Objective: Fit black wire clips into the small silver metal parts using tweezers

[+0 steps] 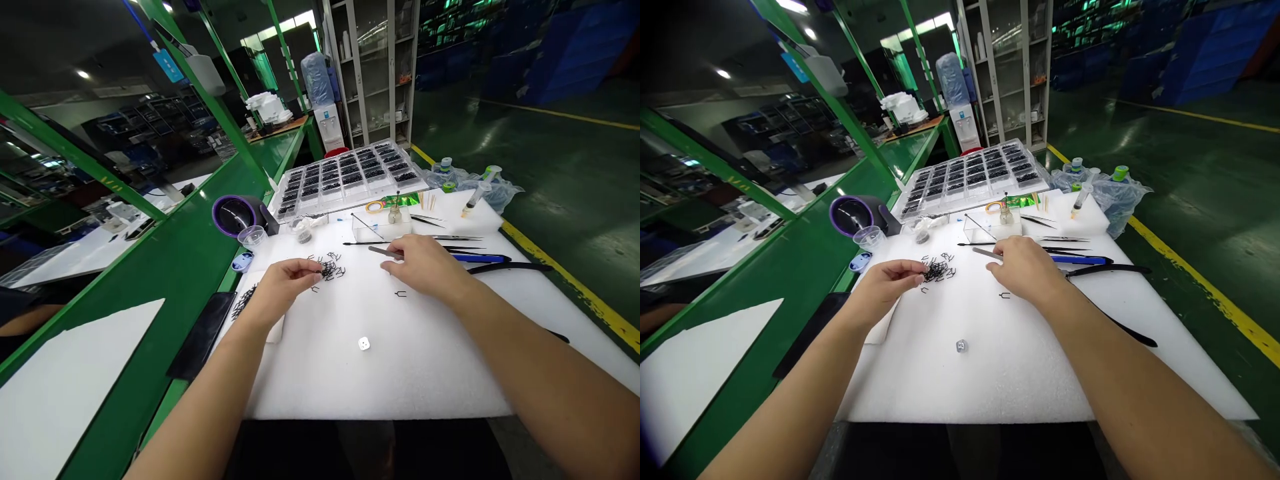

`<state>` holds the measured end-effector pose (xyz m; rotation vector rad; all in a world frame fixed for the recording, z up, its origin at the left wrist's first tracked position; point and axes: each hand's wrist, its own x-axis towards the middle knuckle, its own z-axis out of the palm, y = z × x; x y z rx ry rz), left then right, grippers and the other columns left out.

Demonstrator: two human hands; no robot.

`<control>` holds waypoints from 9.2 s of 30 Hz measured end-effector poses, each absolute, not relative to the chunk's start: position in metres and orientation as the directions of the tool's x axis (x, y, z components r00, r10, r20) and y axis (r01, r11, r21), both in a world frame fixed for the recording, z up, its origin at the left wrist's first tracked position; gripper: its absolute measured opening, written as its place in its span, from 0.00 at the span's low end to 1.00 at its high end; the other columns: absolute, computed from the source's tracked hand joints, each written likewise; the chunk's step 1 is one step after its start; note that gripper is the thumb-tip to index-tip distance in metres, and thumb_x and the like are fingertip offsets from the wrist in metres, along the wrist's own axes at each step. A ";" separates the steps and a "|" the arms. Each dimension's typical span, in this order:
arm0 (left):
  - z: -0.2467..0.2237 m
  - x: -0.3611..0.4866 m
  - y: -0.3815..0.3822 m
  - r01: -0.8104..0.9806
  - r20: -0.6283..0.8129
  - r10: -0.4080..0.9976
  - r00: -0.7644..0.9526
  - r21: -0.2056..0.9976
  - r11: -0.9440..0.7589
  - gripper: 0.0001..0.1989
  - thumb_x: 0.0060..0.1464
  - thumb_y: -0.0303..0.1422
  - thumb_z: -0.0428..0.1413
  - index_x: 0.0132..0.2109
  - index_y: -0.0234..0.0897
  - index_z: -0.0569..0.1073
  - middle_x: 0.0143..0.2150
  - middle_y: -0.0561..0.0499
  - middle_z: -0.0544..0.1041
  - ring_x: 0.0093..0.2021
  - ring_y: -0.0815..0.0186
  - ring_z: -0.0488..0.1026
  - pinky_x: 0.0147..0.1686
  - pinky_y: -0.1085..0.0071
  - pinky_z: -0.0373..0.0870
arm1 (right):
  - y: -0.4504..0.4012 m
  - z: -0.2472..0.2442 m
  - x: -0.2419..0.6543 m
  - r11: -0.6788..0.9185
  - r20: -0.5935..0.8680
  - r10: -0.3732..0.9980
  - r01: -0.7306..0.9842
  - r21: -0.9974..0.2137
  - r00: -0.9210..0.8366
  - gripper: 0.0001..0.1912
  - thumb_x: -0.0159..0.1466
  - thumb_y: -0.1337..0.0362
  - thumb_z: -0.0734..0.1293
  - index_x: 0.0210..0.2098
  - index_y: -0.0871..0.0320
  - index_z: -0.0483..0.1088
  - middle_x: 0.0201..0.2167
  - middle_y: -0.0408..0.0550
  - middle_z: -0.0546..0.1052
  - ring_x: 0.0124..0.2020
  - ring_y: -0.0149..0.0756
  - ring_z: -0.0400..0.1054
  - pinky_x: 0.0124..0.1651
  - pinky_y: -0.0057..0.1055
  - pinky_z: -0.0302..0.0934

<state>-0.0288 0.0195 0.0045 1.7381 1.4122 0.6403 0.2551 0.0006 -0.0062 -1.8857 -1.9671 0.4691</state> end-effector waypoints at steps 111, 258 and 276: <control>-0.005 -0.027 -0.018 0.732 0.001 0.769 0.639 0.305 -0.609 0.21 0.63 0.25 0.50 0.60 0.35 0.75 0.67 0.41 0.72 0.65 0.56 0.70 0.66 0.56 0.67 | -0.001 -0.005 0.253 -0.023 -0.089 0.996 0.856 -0.517 -0.027 0.11 0.65 0.54 0.65 0.34 0.52 0.76 0.30 0.44 0.79 0.31 0.38 0.70 0.31 0.33 0.56; -0.021 -0.013 -0.105 0.605 0.259 0.620 0.741 0.143 -0.783 0.07 0.63 0.22 0.56 0.45 0.35 0.76 0.38 0.45 0.78 0.37 0.59 0.69 0.37 0.60 0.70 | -0.001 0.004 0.265 0.044 0.037 0.999 0.836 -0.547 -0.028 0.12 0.64 0.55 0.68 0.41 0.54 0.79 0.36 0.50 0.81 0.37 0.43 0.72 0.35 0.34 0.58; -0.016 0.032 -0.036 0.790 0.126 0.866 0.484 0.362 -0.495 0.13 0.66 0.35 0.52 0.40 0.38 0.81 0.41 0.46 0.81 0.39 0.59 0.77 0.40 0.61 0.76 | 0.007 0.003 0.275 0.101 0.092 0.994 0.809 -0.579 -0.059 0.09 0.64 0.56 0.67 0.36 0.54 0.77 0.35 0.47 0.80 0.37 0.39 0.71 0.34 0.32 0.56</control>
